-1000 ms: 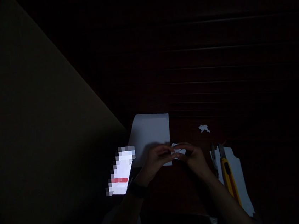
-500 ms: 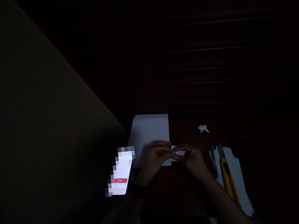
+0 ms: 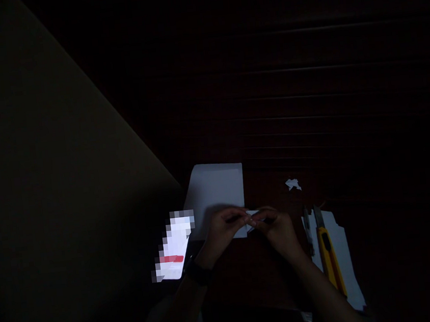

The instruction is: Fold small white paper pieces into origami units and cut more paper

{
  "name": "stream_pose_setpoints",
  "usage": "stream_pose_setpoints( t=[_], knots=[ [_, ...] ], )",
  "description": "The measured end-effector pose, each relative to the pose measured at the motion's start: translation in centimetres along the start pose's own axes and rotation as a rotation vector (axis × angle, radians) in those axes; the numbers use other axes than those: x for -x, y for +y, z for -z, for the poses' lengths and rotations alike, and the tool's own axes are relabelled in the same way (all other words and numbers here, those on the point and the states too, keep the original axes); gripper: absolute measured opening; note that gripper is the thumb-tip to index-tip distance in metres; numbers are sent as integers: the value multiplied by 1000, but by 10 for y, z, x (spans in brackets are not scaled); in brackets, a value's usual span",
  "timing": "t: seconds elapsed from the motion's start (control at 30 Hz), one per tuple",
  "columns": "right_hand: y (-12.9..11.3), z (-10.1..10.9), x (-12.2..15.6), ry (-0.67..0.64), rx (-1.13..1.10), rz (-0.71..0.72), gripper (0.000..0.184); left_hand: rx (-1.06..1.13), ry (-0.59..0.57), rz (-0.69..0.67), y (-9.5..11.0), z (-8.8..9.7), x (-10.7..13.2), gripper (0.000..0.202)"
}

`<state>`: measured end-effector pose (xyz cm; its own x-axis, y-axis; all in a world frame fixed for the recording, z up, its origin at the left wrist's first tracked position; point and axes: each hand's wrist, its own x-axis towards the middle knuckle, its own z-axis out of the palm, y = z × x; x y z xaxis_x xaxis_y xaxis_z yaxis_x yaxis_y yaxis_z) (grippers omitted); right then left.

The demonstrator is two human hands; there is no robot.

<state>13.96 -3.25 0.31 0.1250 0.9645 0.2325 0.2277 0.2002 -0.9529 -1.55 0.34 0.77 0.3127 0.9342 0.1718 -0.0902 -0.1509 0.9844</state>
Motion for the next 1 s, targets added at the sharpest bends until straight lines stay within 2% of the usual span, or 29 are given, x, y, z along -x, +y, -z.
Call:
stream_pose_setpoints(
  t=[0.33, 0.5, 0.73, 1.0],
  knots=[
    [-1, -2, 4, 19, 73, -54, 22, -18, 20, 19, -5, 1, -1, 20],
    [2, -2, 4, 45, 104, -9, 25, -52, 24, 21, -4, 2, -1, 21],
    [3, 1, 2, -55, 120, 13, 22, -167, 18, 57, -5, 2, 0, 22],
    [1, 1, 2, -117, 42, -12, 36, -152, 5, 67, -10, -3, 2, 23]
  ],
)
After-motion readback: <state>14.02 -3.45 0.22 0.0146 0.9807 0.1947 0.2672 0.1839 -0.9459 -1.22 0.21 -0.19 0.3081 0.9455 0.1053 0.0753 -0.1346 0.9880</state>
